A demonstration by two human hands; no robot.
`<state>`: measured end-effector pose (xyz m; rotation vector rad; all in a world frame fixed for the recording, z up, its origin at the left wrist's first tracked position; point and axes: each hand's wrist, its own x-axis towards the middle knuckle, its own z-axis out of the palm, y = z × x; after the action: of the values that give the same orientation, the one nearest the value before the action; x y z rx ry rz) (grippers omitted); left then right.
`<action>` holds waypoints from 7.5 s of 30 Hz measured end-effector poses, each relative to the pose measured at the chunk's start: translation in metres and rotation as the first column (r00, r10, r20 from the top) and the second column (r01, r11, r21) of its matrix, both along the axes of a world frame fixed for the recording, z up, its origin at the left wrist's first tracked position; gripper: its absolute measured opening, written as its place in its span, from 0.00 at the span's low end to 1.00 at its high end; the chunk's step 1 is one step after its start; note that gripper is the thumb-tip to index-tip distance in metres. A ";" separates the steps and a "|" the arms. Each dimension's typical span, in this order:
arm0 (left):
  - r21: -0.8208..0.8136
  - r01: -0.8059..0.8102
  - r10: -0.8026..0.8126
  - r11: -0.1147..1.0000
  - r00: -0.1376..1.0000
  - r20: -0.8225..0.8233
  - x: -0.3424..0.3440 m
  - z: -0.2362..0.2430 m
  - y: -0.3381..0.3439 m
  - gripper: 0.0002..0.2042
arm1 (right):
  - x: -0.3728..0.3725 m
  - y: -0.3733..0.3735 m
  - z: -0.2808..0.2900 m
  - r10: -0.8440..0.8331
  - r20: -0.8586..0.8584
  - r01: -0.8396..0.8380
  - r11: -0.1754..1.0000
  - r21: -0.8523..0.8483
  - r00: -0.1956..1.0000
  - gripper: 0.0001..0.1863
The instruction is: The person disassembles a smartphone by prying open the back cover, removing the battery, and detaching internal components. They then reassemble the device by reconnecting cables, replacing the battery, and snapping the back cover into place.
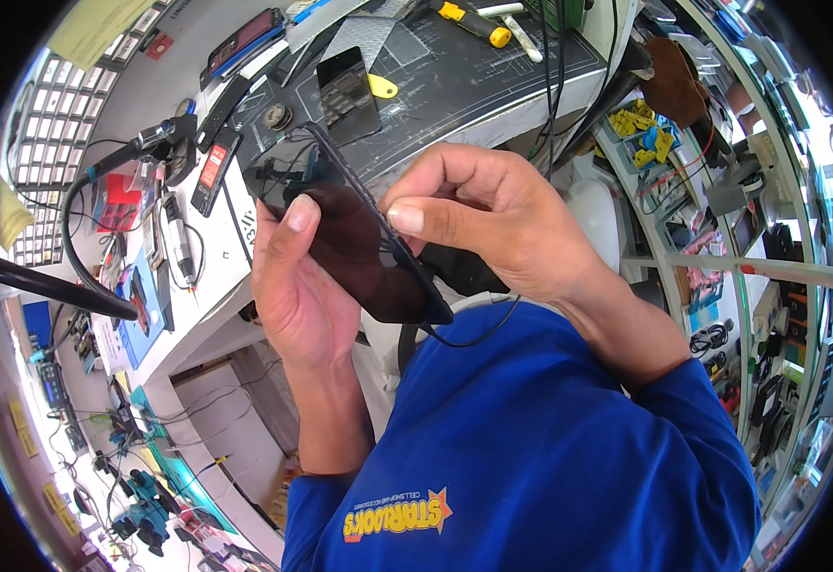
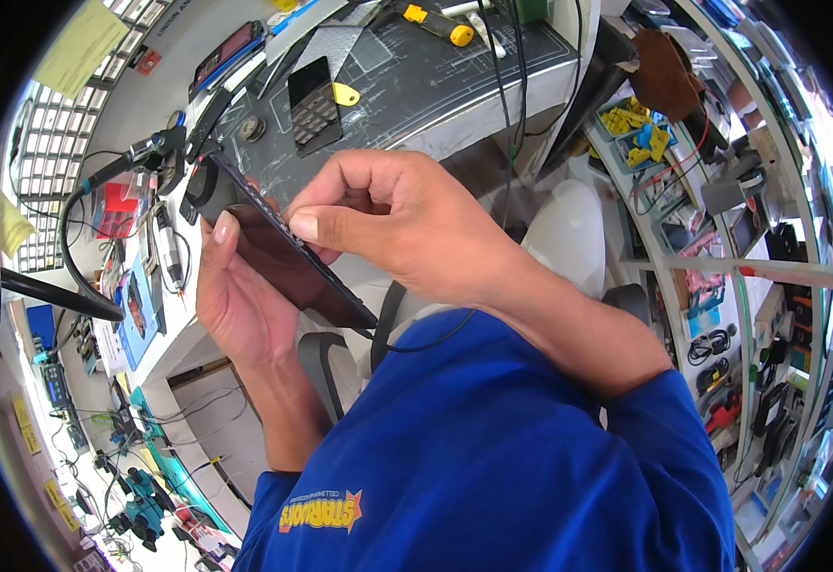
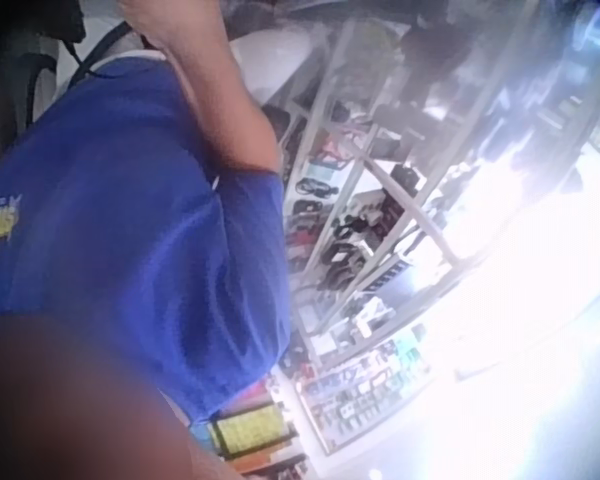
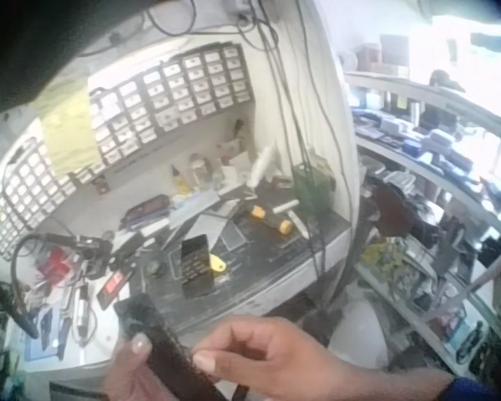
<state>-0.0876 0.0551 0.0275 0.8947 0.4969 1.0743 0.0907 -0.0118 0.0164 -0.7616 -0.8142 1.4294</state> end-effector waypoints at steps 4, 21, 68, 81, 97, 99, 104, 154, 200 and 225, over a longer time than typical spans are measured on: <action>0.002 -0.013 0.013 1.000 0.999 -0.034 0.001 0.002 -0.001 0.22 | 0.001 0.000 0.000 0.006 0.027 -0.006 1.000 -0.008 1.000 0.08; -0.066 -0.012 0.013 0.998 1.000 0.012 -0.002 0.005 -0.001 0.17 | -0.001 0.003 0.000 0.008 0.036 -0.008 1.000 0.000 0.999 0.06; -0.067 0.044 -0.040 0.997 0.997 0.059 -0.010 -0.005 0.003 0.19 | -0.004 0.008 -0.009 0.034 0.000 -0.034 0.999 0.030 0.999 0.06; -0.048 0.018 -0.015 0.999 0.999 0.048 -0.015 -0.005 0.005 0.20 | -0.009 0.011 -0.008 0.036 0.009 -0.036 0.999 0.025 0.999 0.06; -0.082 -0.027 0.028 0.996 1.000 0.012 -0.009 0.007 -0.003 0.19 | -0.009 0.008 -0.006 0.025 0.013 -0.025 0.999 0.034 1.000 0.05; -0.079 -0.023 0.024 0.997 1.000 0.015 -0.009 0.007 -0.003 0.18 | -0.009 0.009 -0.006 0.024 0.016 -0.024 0.999 0.037 1.000 0.06; -0.081 -0.020 0.021 0.997 1.000 0.014 -0.008 0.007 -0.002 0.18 | -0.009 0.009 -0.006 0.021 0.019 -0.022 0.999 0.044 1.000 0.06; -0.071 -0.059 0.063 0.996 0.996 0.060 -0.013 -0.005 0.005 0.14 | -0.021 -0.009 0.002 0.010 0.170 -0.015 1.000 0.026 0.985 0.19; 0.729 0.115 0.140 0.675 0.950 -0.279 -0.045 -0.014 0.005 0.18 | 0.018 -0.003 -0.008 -0.748 0.524 -0.156 0.508 0.847 0.408 0.18; 0.894 0.057 0.391 0.444 0.885 -0.251 -0.065 -0.029 0.023 0.18 | 0.014 0.000 -0.013 -0.667 0.595 -0.138 0.606 0.783 0.449 0.16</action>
<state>-0.1527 0.0782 -0.0015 2.1257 0.3564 1.3448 0.1043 -0.0118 0.0030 -0.8726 -1.8220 0.1131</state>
